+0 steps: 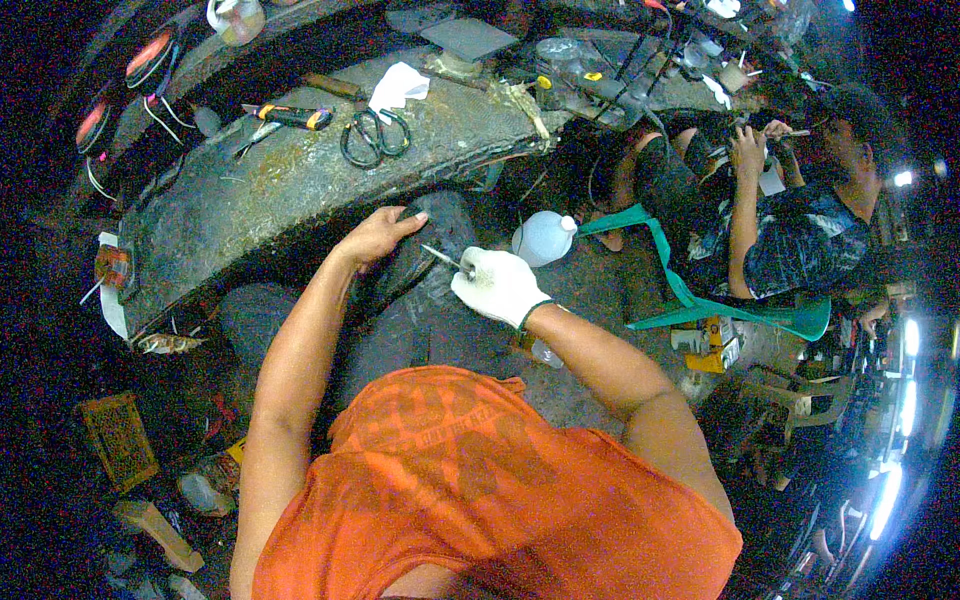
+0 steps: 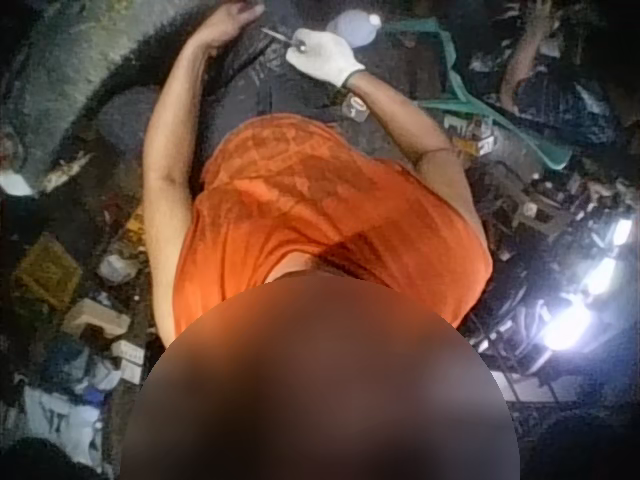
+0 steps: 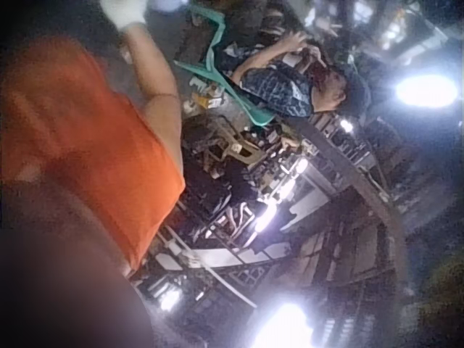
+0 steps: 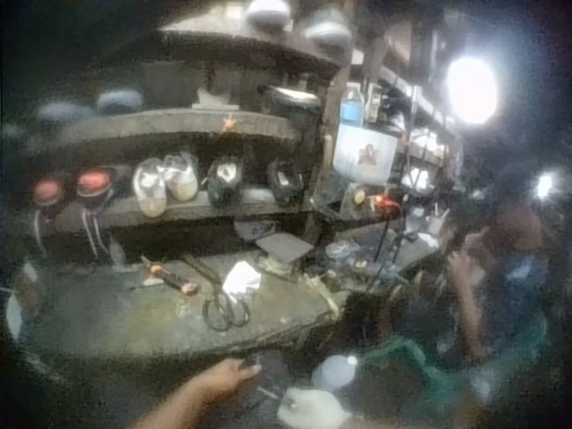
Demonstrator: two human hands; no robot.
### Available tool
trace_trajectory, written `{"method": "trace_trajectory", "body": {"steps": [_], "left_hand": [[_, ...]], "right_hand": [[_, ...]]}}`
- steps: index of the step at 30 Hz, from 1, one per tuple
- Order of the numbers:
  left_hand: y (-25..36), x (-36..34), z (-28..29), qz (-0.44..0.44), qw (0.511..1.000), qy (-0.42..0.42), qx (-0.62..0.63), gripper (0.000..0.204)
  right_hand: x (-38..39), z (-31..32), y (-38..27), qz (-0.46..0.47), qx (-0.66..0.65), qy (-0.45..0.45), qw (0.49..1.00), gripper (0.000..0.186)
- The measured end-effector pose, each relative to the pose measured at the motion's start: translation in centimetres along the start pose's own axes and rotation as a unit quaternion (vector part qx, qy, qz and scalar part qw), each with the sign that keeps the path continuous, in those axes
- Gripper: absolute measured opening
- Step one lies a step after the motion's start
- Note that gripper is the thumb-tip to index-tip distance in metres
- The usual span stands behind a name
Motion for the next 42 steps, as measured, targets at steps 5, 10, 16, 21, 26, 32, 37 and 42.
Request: {"method": "trace_trajectory", "body": {"steps": [5,10,16,21,26,32,37,42], "left_hand": [[-0.1,-0.5,0.0,-0.010,1.000,-0.011,0.004,0.051],[0.1,0.2,-0.2,-0.001,0.999,-0.022,0.030,0.048],[-0.7,-0.4,-0.1,-0.015,1.000,-0.011,0.022,0.044],[-0.3,0.6,0.2,-0.014,1.000,-0.006,0.008,0.042],[4.9,8.2,2.0,-0.080,0.992,-0.098,0.008,0.064],[10.0,17.6,2.1,-0.131,0.989,-0.015,0.073,0.033],[4.8,13.3,-0.5,-0.016,0.991,-0.024,0.132,0.017],[-0.9,7.3,-3.4,-0.061,0.978,-0.031,0.197,0.021]], "right_hand": [[0.2,-0.3,0.0,-0.018,-0.028,0.007,0.999,0.030],[0.1,-0.4,0.0,-0.013,0.031,0.001,0.999,0.030],[0.0,-0.4,0.4,-0.003,-0.009,0.017,1.000,0.029],[0.8,-0.2,0.2,-0.014,0.007,0.011,1.000,0.026],[1.8,1.0,0.5,0.010,-0.201,0.111,0.973,0.026],[2.0,1.7,-0.1,0.037,-0.299,0.072,0.951,0.027],[1.6,1.2,-2.0,0.004,-0.401,-0.052,0.915,0.019],[3.4,0.8,-1.5,-0.047,-0.454,-0.151,0.877,0.022]]}}
Point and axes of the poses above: each hand's wrist, its own x-axis away from the middle knuckle, its own z-axis out of the back of the hand, y = z × x, the point moved 3 cm from there along -x, towards the middle knuckle, and after that the axes turned 15 degrees about -y, right-handed, at the moved point
